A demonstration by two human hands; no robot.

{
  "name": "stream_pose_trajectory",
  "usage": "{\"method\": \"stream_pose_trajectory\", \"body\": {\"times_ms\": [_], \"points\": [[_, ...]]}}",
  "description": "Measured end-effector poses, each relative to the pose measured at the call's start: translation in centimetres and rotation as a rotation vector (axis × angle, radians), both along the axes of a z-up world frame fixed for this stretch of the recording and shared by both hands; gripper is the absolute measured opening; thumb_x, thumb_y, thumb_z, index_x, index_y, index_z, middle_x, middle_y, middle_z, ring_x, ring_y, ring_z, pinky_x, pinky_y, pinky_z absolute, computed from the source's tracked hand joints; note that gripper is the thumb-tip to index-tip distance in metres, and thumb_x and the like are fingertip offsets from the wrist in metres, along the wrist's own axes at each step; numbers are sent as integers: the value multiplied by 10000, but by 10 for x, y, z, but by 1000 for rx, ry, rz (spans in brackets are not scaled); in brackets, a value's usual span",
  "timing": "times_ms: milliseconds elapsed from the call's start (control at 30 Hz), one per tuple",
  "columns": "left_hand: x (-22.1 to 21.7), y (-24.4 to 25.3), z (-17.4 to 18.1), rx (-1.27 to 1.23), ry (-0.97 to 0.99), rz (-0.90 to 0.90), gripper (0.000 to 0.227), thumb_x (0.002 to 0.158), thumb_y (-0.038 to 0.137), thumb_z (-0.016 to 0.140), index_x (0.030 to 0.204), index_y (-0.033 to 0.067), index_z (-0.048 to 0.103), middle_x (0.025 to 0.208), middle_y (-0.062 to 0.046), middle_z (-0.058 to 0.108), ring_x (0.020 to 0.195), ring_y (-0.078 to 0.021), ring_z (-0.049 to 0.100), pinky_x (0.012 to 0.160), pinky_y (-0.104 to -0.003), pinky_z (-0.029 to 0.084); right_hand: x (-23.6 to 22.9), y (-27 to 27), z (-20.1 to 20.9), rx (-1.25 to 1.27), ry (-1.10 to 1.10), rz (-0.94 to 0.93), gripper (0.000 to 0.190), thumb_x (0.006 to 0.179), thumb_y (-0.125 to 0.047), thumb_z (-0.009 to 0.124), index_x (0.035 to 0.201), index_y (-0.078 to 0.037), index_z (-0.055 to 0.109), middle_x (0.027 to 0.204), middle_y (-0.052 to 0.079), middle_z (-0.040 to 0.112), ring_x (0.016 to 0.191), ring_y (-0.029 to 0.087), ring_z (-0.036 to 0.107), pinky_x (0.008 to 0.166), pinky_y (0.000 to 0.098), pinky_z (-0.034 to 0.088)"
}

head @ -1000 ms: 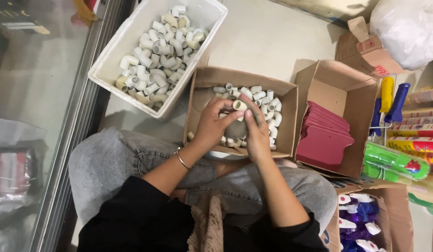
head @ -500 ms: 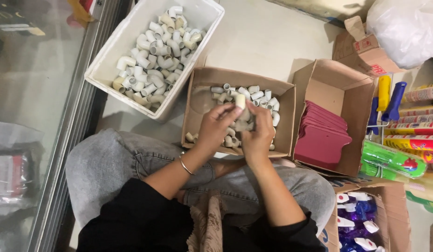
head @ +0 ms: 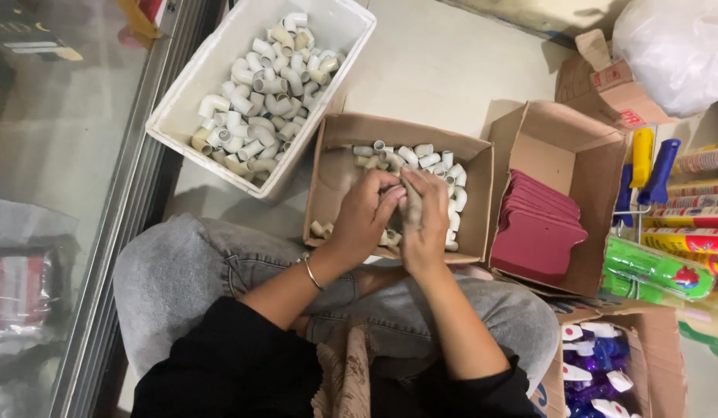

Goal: The person sits cross-legged on the floor and repeatedly picks up small white plastic pipe fittings from a cardboard box. Using a grey cloth, they wipe each fitting individually and place it into a white plastic bin to the left. The process continues for the duration of the clip.

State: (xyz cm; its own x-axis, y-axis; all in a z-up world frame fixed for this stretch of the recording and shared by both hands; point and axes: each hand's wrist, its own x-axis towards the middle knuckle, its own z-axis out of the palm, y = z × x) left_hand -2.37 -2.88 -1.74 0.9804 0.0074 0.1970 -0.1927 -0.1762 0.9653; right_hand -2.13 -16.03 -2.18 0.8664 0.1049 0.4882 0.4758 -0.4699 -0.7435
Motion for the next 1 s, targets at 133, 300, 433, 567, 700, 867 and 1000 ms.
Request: {"method": "stream_pose_trajectory", "body": {"times_ms": [133, 300, 433, 567, 700, 867, 1000], "points": [[9, 2, -32, 290, -317, 17, 236, 1032, 275, 610, 1095, 48, 630, 911, -139, 629, 899, -367, 643, 867, -478, 504, 5, -4, -1, 282, 385, 58, 328, 1077, -177, 453, 1257, 9, 655, 1204, 218, 660, 1210, 324, 605, 1069, 497, 413], [12, 6, -36, 346, -439, 21, 391, 1085, 415, 396, 1028, 87, 601, 849, -52, 550, 826, -289, 586, 826, -440, 465, -2, 1, 24, 643, 986, -156, 362, 876, -222, 761, 1164, -2, 741, 1094, 189, 739, 1034, 281, 681, 957, 487, 503], [19, 27, 5, 180, -189, 86, 332, 1082, 337, 431, 1030, 45, 581, 884, -176, 579, 888, -427, 593, 852, -467, 454, 9, -7, 19, 889, 1217, -140, 302, 834, -216, 820, 963, 17, 678, 656, 170, 625, 452, 277, 633, 370, 401, 497], [60, 52, 38, 175, -108, 441, 311, 1081, 368, 426, 1077, 75, 530, 989, -108, 539, 856, -233, 537, 781, -352, 458, 35, -32, 29, 958, 1208, -152, 416, 858, -370, 737, 1080, -40, 615, 877, 141, 638, 654, 247, 629, 528, 308, 526], [102, 86, 39, 494, -358, 527, 181, 1056, 182, 597, 1122, 17, 558, 1153, -149, 447, 1040, -391, 606, 866, -484, 513, 41, -43, 35, 1144, 1047, -427, 288, 755, -18, 776, 1026, -4, 678, 952, 189, 754, 892, 340, 750, 771, 496, 640], [108, 57, 11, 765, -134, 388, 162, 982, 176, 676, 1093, 66, 635, 1146, -133, 527, 944, -393, 669, 797, -506, 546, 42, -51, 12, 1251, 956, -425, 231, 734, 133, 688, 914, 4, 618, 805, 155, 697, 732, 292, 742, 608, 411, 612], [85, 9, -22, 1178, 187, -32, 300, 1007, 378, 573, 933, 122, 710, 889, -96, 691, 843, -297, 746, 700, -445, 584, 43, -48, 19, 1347, 864, -427, 262, 673, 173, 724, 872, 79, 581, 721, 217, 638, 638, 346, 736, 579, 443, 595]]}}
